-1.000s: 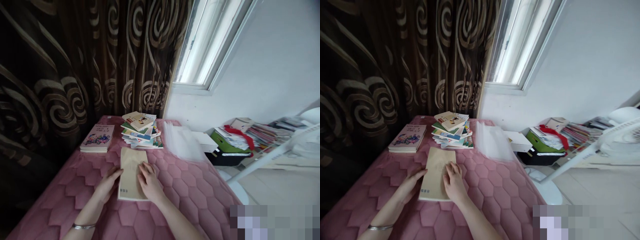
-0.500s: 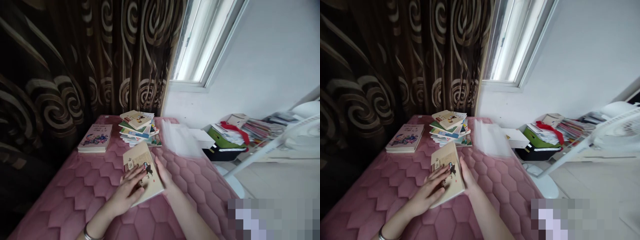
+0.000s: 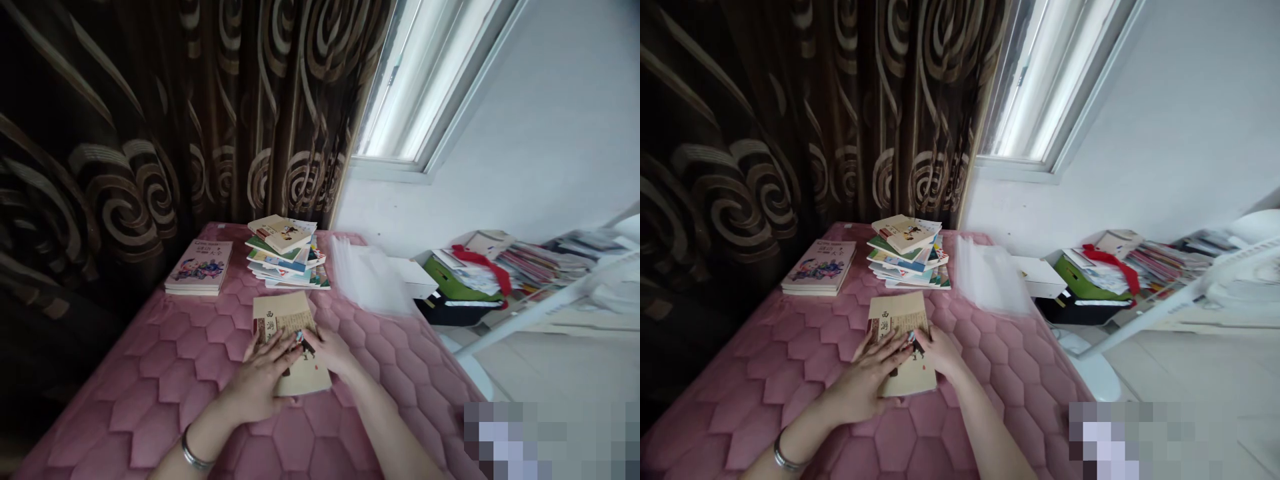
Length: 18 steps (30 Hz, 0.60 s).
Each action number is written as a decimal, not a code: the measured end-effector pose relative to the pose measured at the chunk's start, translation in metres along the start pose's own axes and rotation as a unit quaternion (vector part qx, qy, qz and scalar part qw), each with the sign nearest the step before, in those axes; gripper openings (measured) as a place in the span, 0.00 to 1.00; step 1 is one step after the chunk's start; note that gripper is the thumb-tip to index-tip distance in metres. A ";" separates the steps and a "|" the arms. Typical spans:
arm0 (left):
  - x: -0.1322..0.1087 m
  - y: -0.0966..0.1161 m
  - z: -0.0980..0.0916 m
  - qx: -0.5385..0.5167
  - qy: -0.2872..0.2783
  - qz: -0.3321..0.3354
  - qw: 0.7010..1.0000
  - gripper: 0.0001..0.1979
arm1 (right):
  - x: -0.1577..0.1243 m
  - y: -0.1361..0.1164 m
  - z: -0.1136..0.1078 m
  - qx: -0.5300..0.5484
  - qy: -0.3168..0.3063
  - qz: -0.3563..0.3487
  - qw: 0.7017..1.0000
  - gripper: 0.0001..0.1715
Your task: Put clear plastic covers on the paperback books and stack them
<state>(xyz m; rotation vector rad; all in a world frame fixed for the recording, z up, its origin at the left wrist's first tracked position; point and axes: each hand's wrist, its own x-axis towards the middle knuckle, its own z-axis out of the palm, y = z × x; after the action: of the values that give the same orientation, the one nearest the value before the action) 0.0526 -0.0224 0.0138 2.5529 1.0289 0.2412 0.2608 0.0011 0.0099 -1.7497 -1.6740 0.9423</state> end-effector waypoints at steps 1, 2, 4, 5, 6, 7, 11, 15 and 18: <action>-0.002 -0.002 -0.004 -0.008 0.000 -0.008 1.000 0.43 | -0.001 -0.004 0.002 -0.034 0.011 -0.001 0.999 0.20; -0.003 -0.004 -0.007 -0.018 -0.002 -0.016 1.000 0.43 | -0.002 -0.007 0.003 -0.056 0.017 -0.002 0.998 0.19; -0.006 -0.010 -0.011 -0.042 -0.013 -0.023 0.999 0.42 | -0.002 -0.011 0.005 -0.072 0.017 -0.003 0.997 0.18; -0.007 -0.013 -0.012 -0.052 -0.020 -0.026 0.998 0.40 | -0.002 -0.012 0.005 -0.075 0.016 -0.003 0.997 0.18; -0.008 -0.017 -0.012 -0.057 -0.020 -0.031 0.998 0.37 | -0.002 -0.012 0.005 -0.080 0.015 0.001 0.997 0.18; -0.008 -0.020 -0.011 -0.054 -0.012 -0.043 0.998 0.33 | -0.002 -0.011 0.005 -0.090 0.015 0.009 0.996 0.19; -0.006 -0.031 -0.008 0.000 0.035 -0.130 0.991 0.28 | -0.002 -0.011 0.003 -0.142 0.012 0.036 0.989 0.21; -0.004 -0.033 -0.004 0.029 0.053 -0.159 0.985 0.27 | -0.007 -0.015 0.003 -0.180 0.022 0.037 0.983 0.24; -0.002 -0.032 -0.003 0.033 0.083 -0.174 0.981 0.26 | -0.010 -0.017 0.004 -0.205 0.027 0.038 0.978 0.25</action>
<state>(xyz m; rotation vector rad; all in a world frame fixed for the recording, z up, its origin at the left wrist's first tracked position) 0.0307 -0.0018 0.0035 2.3859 1.5475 0.3320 0.2472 -0.0078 0.0218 -2.0945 -1.8768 0.5998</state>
